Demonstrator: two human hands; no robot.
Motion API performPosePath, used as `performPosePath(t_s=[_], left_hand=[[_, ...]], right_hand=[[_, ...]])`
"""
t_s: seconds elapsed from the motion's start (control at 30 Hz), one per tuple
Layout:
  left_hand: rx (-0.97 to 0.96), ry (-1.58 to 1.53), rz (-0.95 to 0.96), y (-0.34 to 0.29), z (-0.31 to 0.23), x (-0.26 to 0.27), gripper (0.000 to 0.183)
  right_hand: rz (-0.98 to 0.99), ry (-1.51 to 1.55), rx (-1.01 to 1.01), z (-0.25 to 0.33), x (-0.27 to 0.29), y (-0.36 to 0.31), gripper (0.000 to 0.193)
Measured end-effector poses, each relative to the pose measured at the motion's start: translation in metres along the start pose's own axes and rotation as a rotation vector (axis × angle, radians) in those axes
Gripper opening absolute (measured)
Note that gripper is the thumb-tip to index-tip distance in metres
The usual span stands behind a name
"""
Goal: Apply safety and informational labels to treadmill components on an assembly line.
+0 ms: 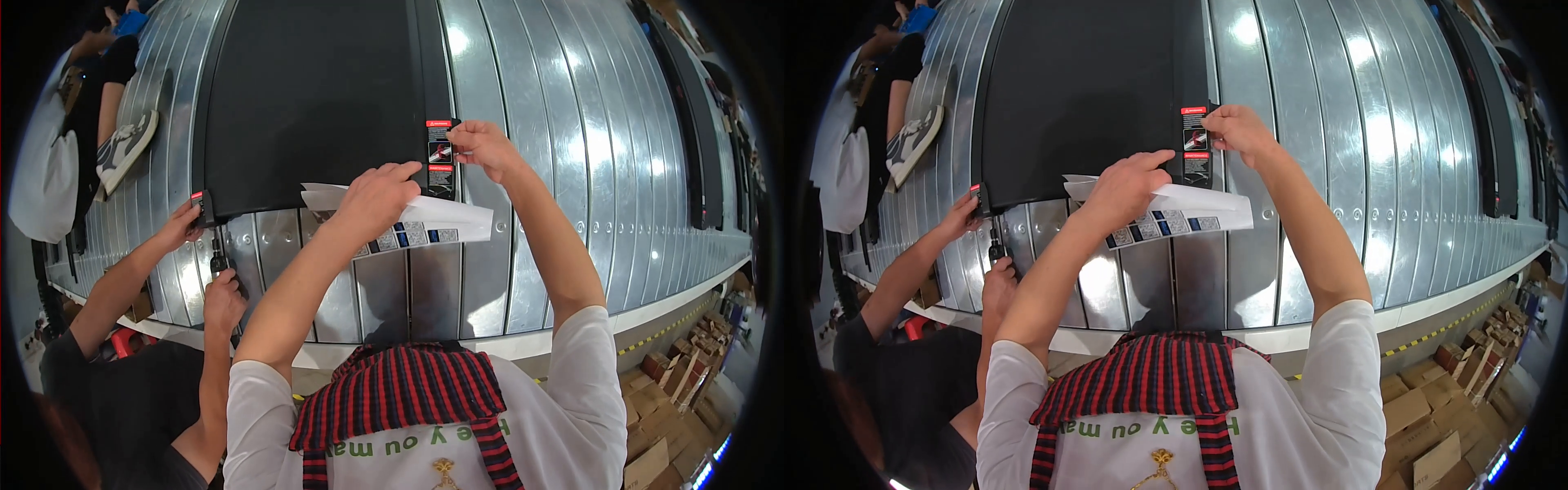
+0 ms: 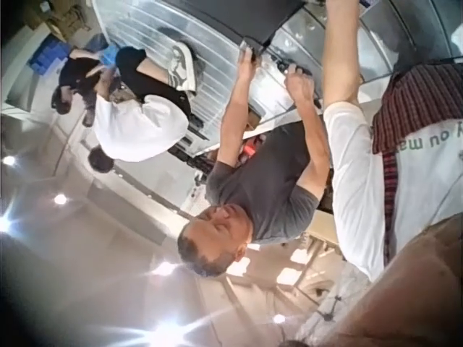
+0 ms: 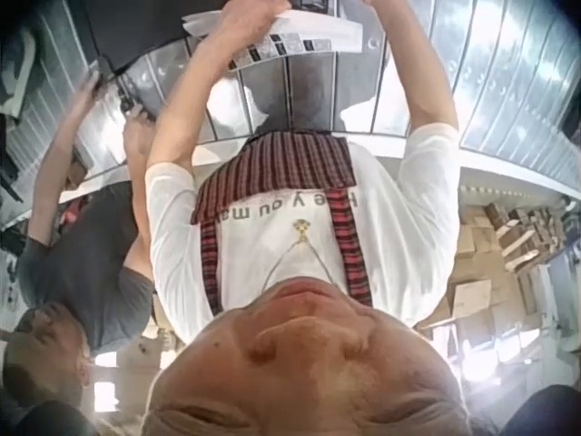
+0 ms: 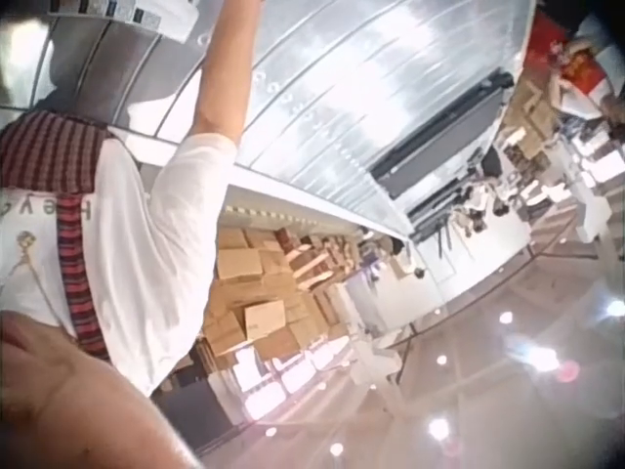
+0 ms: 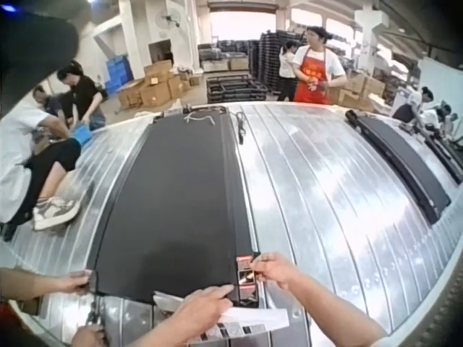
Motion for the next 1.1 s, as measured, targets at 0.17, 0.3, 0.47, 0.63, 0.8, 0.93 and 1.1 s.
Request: performPosePath(t_s=[0.17,0.3,0.47,0.63,0.8,0.93,1.1], left_hand=[[0.047,-0.011,0.04,0.007,0.014,-0.008,0.006],[0.07,-0.037,0.063,0.009,0.018,-0.01,0.008],[0.055,-0.057,0.047,0.009,0.019,-0.01,0.008],[0.043,-0.024,0.053,0.01,0.02,-0.011,0.009],[0.026,0.009,0.059,0.012,0.02,-0.012,0.009],[0.033,0.024,0.069,0.011,0.022,-0.014,0.01],[0.032,0.039,0.074,0.013,0.02,-0.013,0.01]], right_hand=[[-0.022,-0.054,0.002,0.003,0.001,0.004,0.011],[-0.039,-0.094,0.011,0.004,0.002,0.006,0.012],[-0.055,-0.073,0.029,0.006,0.002,0.006,0.012],[-0.051,-0.078,0.01,0.003,0.003,0.009,0.013],[-0.064,-0.065,0.024,0.0,0.005,0.01,0.013],[-0.041,0.085,-0.018,0.0,0.004,0.002,0.012],[-0.031,0.038,-0.003,-0.007,0.004,0.007,0.011]])
Point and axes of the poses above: each hand's wrist, its own y-axis towards the middle knuckle, its own x-axis out of the back of the hand, z = x × y, the point moved 9 cm from there along y, towards the middle knuckle, and after that the axes turned 9 degrees about -y, right-handed, at the moved point
